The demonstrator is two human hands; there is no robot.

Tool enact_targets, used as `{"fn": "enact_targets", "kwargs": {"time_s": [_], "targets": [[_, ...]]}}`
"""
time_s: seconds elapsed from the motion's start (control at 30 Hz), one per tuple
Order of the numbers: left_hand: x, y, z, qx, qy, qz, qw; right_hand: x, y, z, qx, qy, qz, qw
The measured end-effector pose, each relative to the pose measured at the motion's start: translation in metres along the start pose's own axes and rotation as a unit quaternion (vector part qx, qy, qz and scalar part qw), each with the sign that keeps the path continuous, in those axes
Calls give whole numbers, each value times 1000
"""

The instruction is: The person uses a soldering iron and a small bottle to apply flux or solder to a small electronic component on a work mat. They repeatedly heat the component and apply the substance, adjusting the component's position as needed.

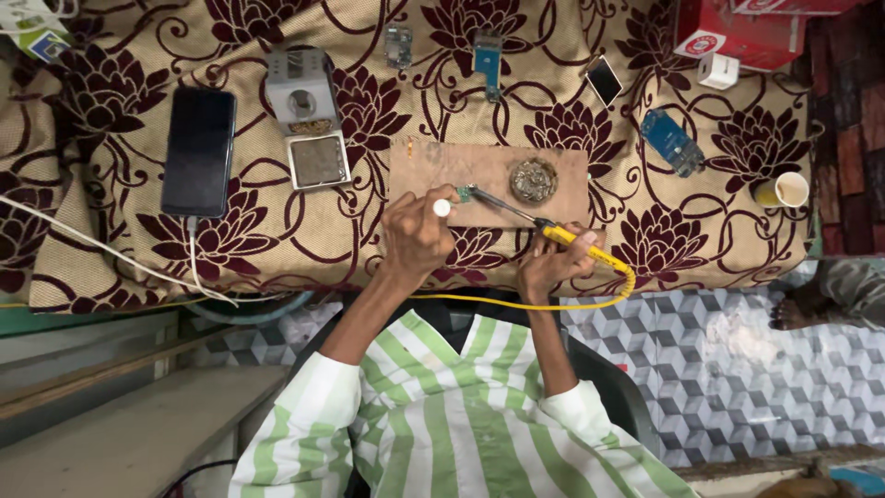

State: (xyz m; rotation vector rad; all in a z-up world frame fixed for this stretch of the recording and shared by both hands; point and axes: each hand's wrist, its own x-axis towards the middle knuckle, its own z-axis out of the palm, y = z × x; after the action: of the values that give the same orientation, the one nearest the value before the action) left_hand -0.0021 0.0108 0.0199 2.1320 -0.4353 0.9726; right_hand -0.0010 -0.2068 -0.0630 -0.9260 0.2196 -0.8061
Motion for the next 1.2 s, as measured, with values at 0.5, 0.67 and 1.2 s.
{"fn": "enact_targets", "kwargs": {"time_s": [0.5,0.67,1.2], "targets": [[-12,-10,11,9,-14,-13,1000,6,-7,2,-45,-77,-51,995],[-9,-7,10,16,-20,-21,999,16,-15,4,-138,-116,-69,981],[-13,-13,17,21,-11,-8,1000,49,-47,65,-255,-299,-206,896]]}}
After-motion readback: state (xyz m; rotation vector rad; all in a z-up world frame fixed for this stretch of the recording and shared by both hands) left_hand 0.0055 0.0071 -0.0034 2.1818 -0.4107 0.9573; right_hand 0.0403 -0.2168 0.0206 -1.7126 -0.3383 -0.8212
